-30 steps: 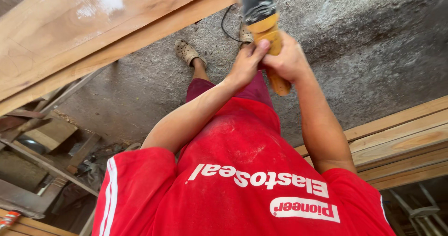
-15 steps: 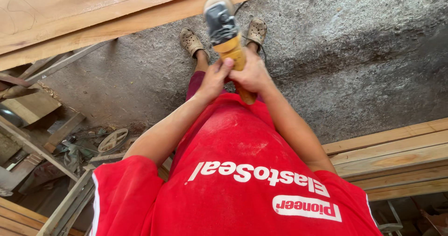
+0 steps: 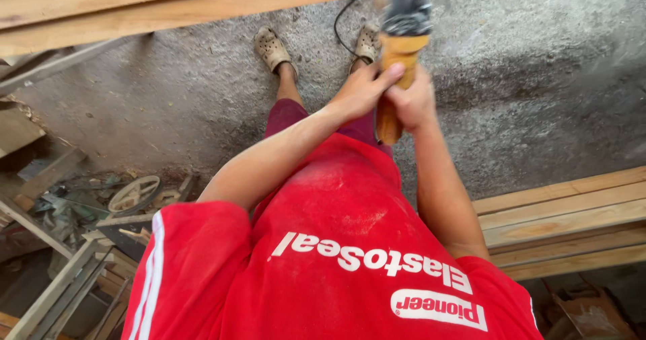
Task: The person uses an angle grinder with a sanding disc to smooth the surface of a wooden plank. They hold the plank with one hand while operating the tool with the other, moving along the length of the wood.
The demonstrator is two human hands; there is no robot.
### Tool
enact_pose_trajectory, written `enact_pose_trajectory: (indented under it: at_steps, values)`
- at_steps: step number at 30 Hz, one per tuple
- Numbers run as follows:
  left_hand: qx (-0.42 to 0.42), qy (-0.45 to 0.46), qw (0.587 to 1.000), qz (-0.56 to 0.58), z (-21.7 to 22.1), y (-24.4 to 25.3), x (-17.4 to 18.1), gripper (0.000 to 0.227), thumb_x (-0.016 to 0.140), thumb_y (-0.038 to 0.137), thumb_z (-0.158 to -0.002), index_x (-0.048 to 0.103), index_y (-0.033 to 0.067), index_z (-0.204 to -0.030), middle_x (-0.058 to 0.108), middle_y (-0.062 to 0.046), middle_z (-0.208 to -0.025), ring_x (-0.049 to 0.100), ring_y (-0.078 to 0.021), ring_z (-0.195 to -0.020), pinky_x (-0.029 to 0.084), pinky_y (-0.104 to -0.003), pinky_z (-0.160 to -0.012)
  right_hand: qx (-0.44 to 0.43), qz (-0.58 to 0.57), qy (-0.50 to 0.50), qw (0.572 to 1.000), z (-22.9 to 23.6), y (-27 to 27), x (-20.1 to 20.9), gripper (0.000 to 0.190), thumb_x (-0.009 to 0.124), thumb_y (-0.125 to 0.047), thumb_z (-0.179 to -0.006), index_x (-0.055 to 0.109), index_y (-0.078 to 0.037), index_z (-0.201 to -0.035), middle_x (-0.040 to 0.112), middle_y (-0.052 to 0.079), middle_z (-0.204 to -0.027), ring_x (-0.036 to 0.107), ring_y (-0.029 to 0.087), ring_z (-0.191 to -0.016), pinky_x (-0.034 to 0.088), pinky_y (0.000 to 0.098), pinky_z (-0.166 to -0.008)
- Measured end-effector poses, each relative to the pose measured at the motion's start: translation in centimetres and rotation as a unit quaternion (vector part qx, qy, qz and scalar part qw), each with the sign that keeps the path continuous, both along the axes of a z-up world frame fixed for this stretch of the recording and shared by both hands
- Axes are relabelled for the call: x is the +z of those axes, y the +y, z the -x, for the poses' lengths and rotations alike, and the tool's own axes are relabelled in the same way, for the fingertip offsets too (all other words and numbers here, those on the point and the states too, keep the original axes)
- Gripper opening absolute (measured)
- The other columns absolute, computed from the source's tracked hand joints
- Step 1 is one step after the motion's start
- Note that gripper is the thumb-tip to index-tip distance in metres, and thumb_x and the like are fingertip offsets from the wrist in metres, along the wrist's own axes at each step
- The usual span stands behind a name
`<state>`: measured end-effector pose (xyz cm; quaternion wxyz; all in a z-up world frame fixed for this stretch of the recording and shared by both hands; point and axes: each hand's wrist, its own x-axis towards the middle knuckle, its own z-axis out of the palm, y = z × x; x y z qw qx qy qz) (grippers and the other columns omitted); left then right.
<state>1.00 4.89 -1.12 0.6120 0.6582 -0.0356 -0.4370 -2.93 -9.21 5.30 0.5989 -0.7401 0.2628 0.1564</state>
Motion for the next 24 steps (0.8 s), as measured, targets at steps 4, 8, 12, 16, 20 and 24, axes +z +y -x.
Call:
enact_pose_trajectory:
  at_steps: [4, 8, 12, 16, 20, 24]
  values:
    - [0.131, 0.120, 0.983, 0.045, 3.3, 7.3, -0.7, 0.072, 0.055, 0.056, -0.101, 0.061, -0.0065, -0.135, 0.072, -0.017, -0.124, 0.066, -0.0237, -0.115, 0.052, -0.036, -0.102, 0.080, -0.008, 0.086, 0.993, -1.1, 5.5, -0.2, 0.057, 0.078, -0.034, -0.074, 0.064, -0.007, -0.122, 0.076, 0.012, -0.104, 0.074, 0.022, -0.090, 0.061, 0.0366, -0.080]
    - [0.224, 0.195, 0.944, 0.145, 4.7, 10.2, -0.9, 0.074, 0.056, 0.054, -0.102, 0.050, -0.0077, -0.142, 0.063, -0.013, -0.133, 0.062, -0.0229, -0.123, 0.050, -0.035, -0.106, 0.164, 0.057, 0.082, 0.981, -2.0, 7.4, 0.0, 0.061, 0.081, -0.035, -0.073, 0.065, -0.006, -0.124, 0.075, 0.015, -0.102, 0.074, 0.025, -0.095, 0.059, 0.0379, -0.084]
    - [0.159, 0.175, 0.965, 0.117, 3.4, 5.7, -1.0, 0.072, 0.056, 0.054, -0.102, 0.056, -0.0082, -0.138, 0.067, -0.015, -0.129, 0.064, -0.0235, -0.118, 0.051, -0.037, -0.104, 0.103, 0.046, 0.052, 0.992, -1.5, 3.7, 0.7, 0.058, 0.081, -0.034, -0.077, 0.065, -0.006, -0.125, 0.076, 0.013, -0.107, 0.074, 0.022, -0.098, 0.059, 0.0377, -0.087]
    - [-0.001, 0.041, 0.999, -0.016, 1.6, -2.2, -0.5, 0.079, 0.048, 0.067, -0.097, 0.063, 0.0006, -0.136, 0.073, -0.022, -0.123, 0.070, -0.0285, -0.117, 0.050, -0.039, -0.102, 0.033, 0.035, 0.019, 0.999, 0.3, -2.8, 0.8, 0.049, 0.075, -0.026, -0.084, 0.064, -0.005, -0.127, 0.074, 0.010, -0.113, 0.072, 0.018, -0.101, 0.059, 0.0349, -0.090]
    - [-0.022, 0.046, 0.998, 0.046, 0.1, -9.5, 0.0, 0.080, 0.046, 0.071, -0.092, 0.068, 0.0046, -0.130, 0.077, -0.021, -0.119, 0.073, -0.0323, -0.113, 0.053, -0.042, -0.099, -0.077, -0.097, -0.021, 0.992, 1.8, -8.1, -0.5, 0.039, 0.072, -0.017, -0.092, 0.063, -0.003, -0.127, 0.070, 0.006, -0.115, 0.069, 0.017, -0.103, 0.057, 0.0325, -0.091]
    - [-0.008, 0.025, 0.999, -0.023, 0.4, -8.7, 0.1, 0.079, 0.045, 0.071, -0.091, 0.065, 0.0074, -0.134, 0.074, -0.024, -0.118, 0.069, -0.0387, -0.114, 0.051, -0.045, -0.099, -0.051, -0.134, -0.003, 0.990, 1.9, -7.8, -1.0, 0.031, 0.071, -0.014, -0.097, 0.064, 0.000, -0.124, 0.067, 0.006, -0.113, 0.065, 0.017, -0.101, 0.054, 0.0329, -0.088]
